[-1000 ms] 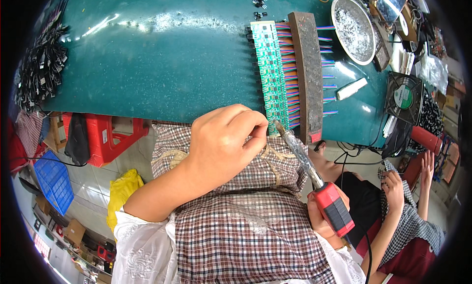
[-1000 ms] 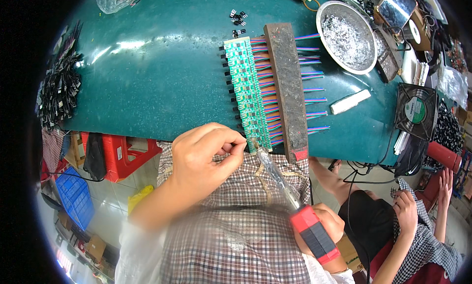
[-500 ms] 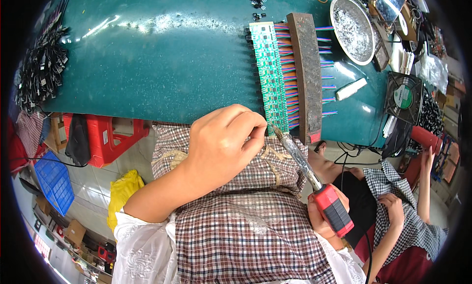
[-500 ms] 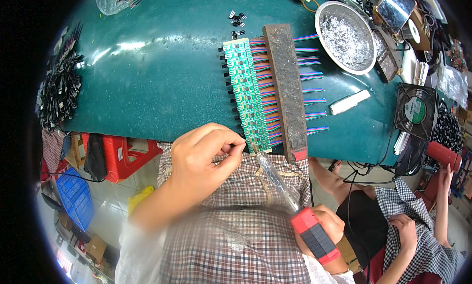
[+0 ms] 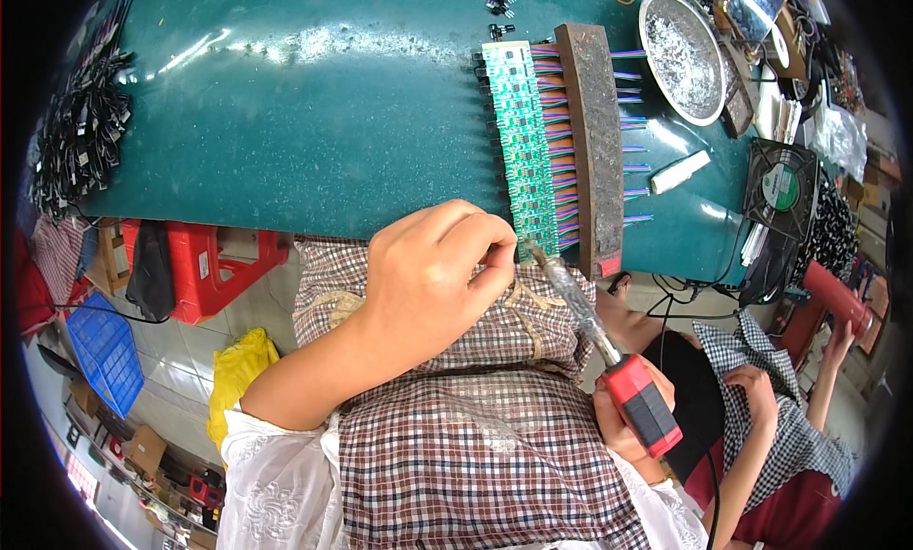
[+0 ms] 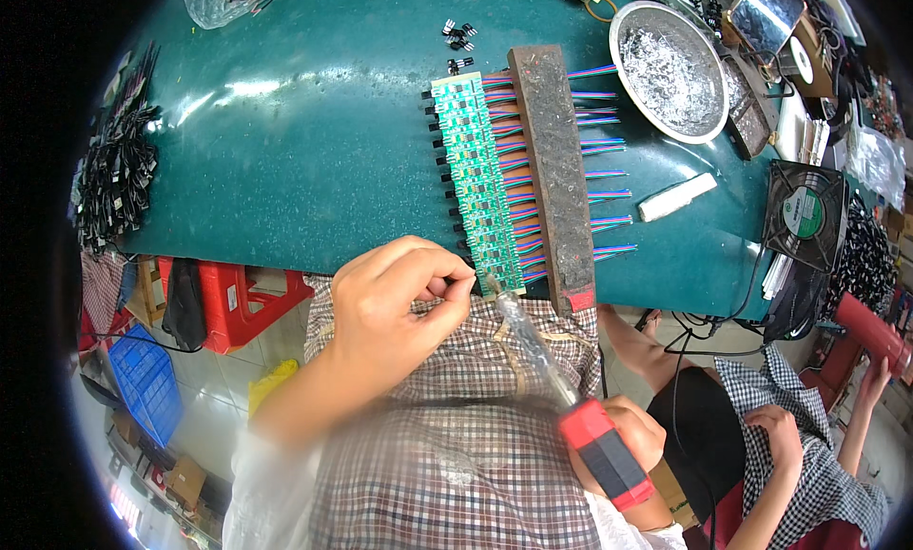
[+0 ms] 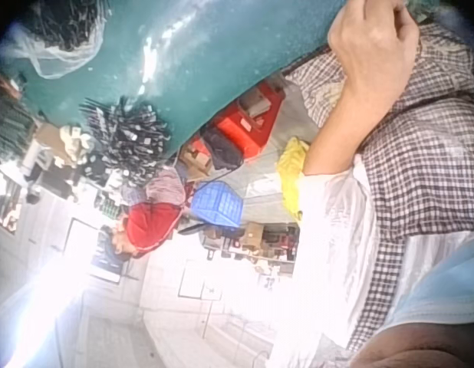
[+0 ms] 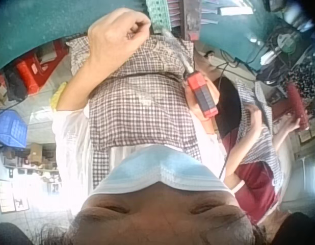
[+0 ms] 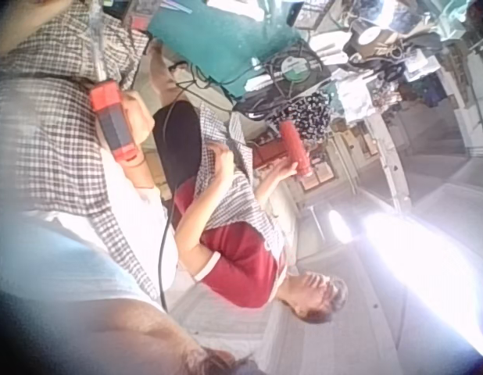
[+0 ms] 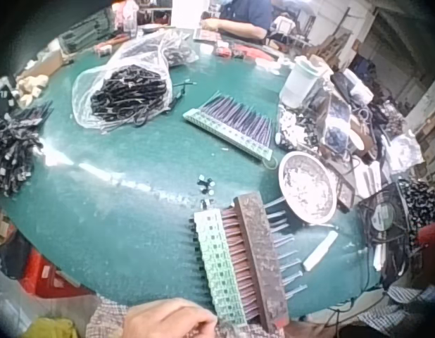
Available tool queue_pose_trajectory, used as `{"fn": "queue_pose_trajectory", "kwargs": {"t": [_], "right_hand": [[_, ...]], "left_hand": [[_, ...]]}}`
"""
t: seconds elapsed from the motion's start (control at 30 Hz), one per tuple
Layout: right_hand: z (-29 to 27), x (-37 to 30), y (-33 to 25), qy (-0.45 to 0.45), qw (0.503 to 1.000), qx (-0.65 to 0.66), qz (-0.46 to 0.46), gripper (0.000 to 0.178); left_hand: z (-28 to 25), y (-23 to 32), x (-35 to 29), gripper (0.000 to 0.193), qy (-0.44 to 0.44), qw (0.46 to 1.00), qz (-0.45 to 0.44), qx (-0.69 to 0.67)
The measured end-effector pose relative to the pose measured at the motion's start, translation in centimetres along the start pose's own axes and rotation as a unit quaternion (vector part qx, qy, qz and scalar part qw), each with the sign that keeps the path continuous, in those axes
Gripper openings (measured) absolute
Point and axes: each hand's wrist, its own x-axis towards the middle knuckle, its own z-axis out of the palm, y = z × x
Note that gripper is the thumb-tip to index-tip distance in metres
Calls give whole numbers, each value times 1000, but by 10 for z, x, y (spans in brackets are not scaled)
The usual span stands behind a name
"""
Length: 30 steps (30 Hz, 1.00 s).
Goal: The person solders cable wires onto circuit boards using a soldering iron, then positions electronic components onto the boards and solders them in place.
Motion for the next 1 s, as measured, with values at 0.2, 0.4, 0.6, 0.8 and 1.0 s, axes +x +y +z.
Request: {"fn": "queue_pose_trajectory", "kwargs": {"t": [0.2,0.4,0.6,0.8,1.0], "right_hand": [[-1,-2,3,23,997,-61,-50,28],[-2,-2,0,0,998,-37,-42,33],[1,-1,-1,32,999,-13,32,6],[-3,-4,6,29,999,-29,-5,30],[0,-5,9,42,999,-15,-17,27]], "left_hand": [[0,0,0,17,-1,1000,-1,1],[0,-1,-1,17,0,1000,0,-1],[-2,3,2,17,-3,1000,2,-1],[-31,0,30,10,19,998,17,53],[-49,-43,124,6,104,951,121,263]]}}
